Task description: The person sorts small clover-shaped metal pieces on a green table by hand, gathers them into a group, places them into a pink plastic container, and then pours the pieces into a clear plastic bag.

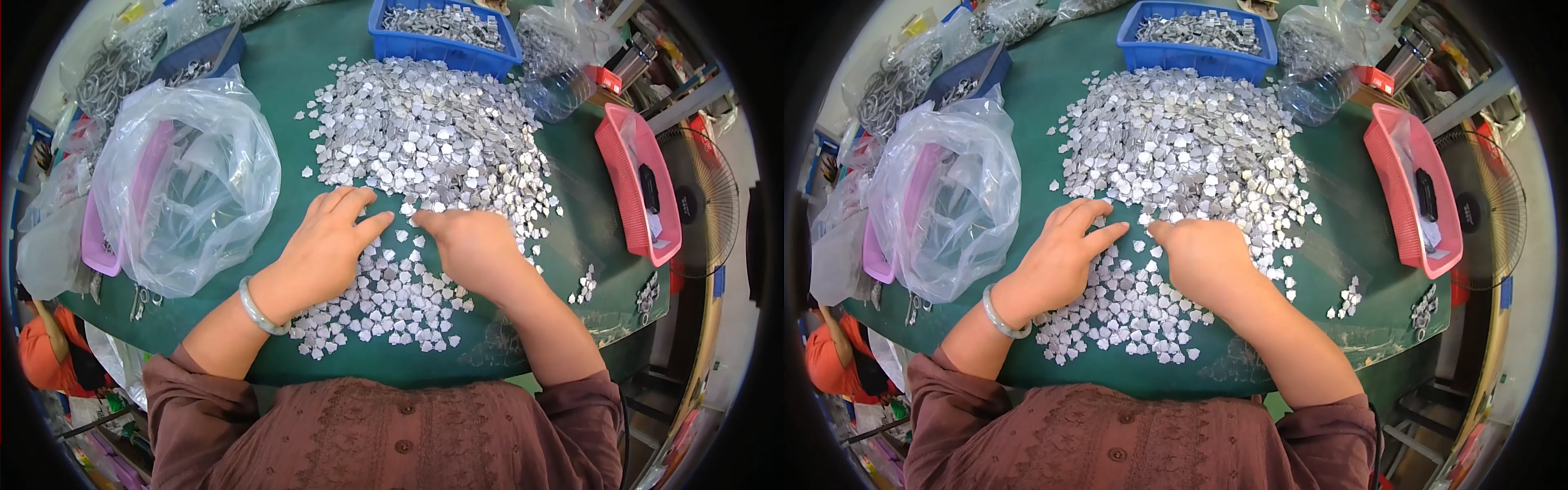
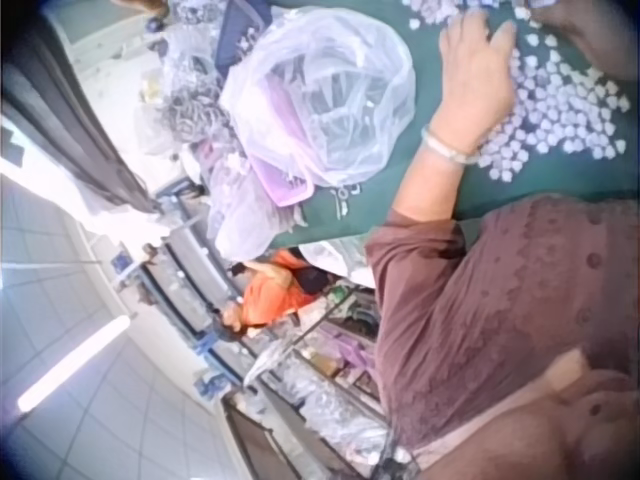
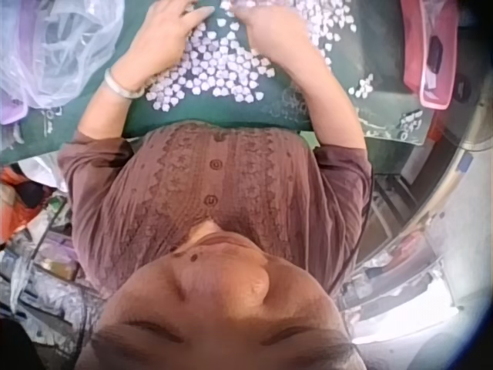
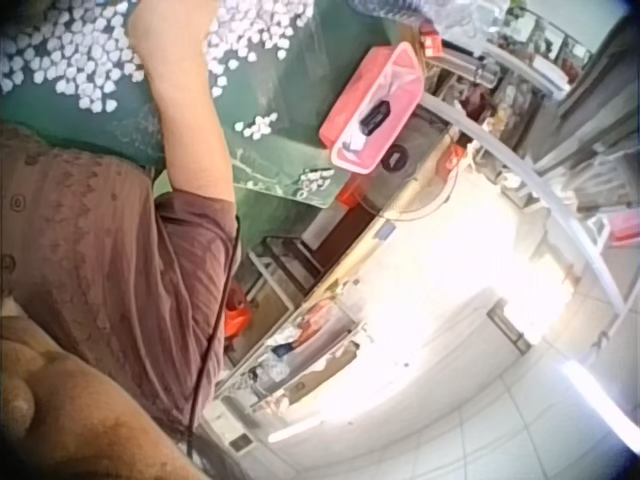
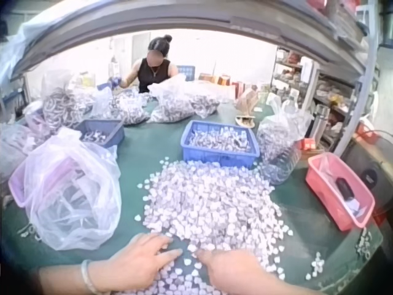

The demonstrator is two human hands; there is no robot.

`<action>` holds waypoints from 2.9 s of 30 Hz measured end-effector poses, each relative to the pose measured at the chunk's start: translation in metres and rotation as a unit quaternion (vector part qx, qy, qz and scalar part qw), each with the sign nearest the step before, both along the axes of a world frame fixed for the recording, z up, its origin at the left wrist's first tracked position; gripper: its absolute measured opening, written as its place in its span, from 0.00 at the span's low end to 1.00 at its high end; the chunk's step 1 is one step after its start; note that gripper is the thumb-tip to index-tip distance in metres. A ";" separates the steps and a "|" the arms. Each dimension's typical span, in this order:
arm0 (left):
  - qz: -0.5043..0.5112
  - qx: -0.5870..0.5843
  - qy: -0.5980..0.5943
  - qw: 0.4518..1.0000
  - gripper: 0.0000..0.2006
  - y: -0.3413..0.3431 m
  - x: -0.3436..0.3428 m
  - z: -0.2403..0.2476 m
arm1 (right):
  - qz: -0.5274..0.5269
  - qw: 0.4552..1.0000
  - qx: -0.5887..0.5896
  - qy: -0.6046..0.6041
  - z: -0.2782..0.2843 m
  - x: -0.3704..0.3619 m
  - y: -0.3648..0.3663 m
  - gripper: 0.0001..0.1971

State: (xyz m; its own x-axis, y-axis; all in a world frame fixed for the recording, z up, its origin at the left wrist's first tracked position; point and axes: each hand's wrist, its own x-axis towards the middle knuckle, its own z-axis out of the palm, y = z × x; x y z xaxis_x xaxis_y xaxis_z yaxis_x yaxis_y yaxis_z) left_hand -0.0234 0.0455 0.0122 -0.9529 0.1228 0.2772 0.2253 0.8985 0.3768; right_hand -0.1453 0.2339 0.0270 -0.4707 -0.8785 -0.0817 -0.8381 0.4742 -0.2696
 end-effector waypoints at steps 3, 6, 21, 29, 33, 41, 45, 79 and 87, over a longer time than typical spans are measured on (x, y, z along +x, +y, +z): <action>0.005 -0.001 -0.012 1.000 0.25 0.003 -0.010 0.000 | 0.030 1.000 0.004 0.003 -0.002 0.003 0.005 0.19; -0.014 0.002 -0.022 1.000 0.24 0.005 -0.016 -0.001 | 0.026 0.999 -0.033 -0.004 0.000 0.001 0.004 0.18; 0.005 0.005 -0.037 0.999 0.20 0.002 -0.018 -0.002 | -0.003 0.999 -0.047 -0.001 0.000 -0.001 -0.007 0.14; 0.020 0.035 -0.015 0.999 0.20 -0.002 -0.003 0.003 | -0.004 0.996 -0.086 0.024 -0.020 -0.008 -0.023 0.06; 0.059 0.068 -0.002 0.996 0.20 -0.007 0.008 0.004 | 0.032 0.995 -0.074 0.051 -0.011 -0.012 -0.031 0.04; 0.054 0.082 -0.007 0.995 0.20 -0.013 0.015 0.002 | 0.058 0.998 0.012 0.026 -0.005 -0.017 -0.041 0.03; 0.058 0.083 0.001 0.995 0.20 -0.017 0.016 -0.001 | 0.028 0.999 -0.015 0.000 0.003 -0.022 -0.036 0.05; 0.059 0.095 0.007 0.994 0.19 -0.019 0.016 -0.005 | 0.030 0.995 -0.094 -0.025 -0.007 -0.018 -0.030 0.06; 0.044 0.093 0.003 0.995 0.19 -0.017 0.015 -0.003 | -0.098 0.936 -0.161 -0.296 0.021 -0.023 0.005 0.03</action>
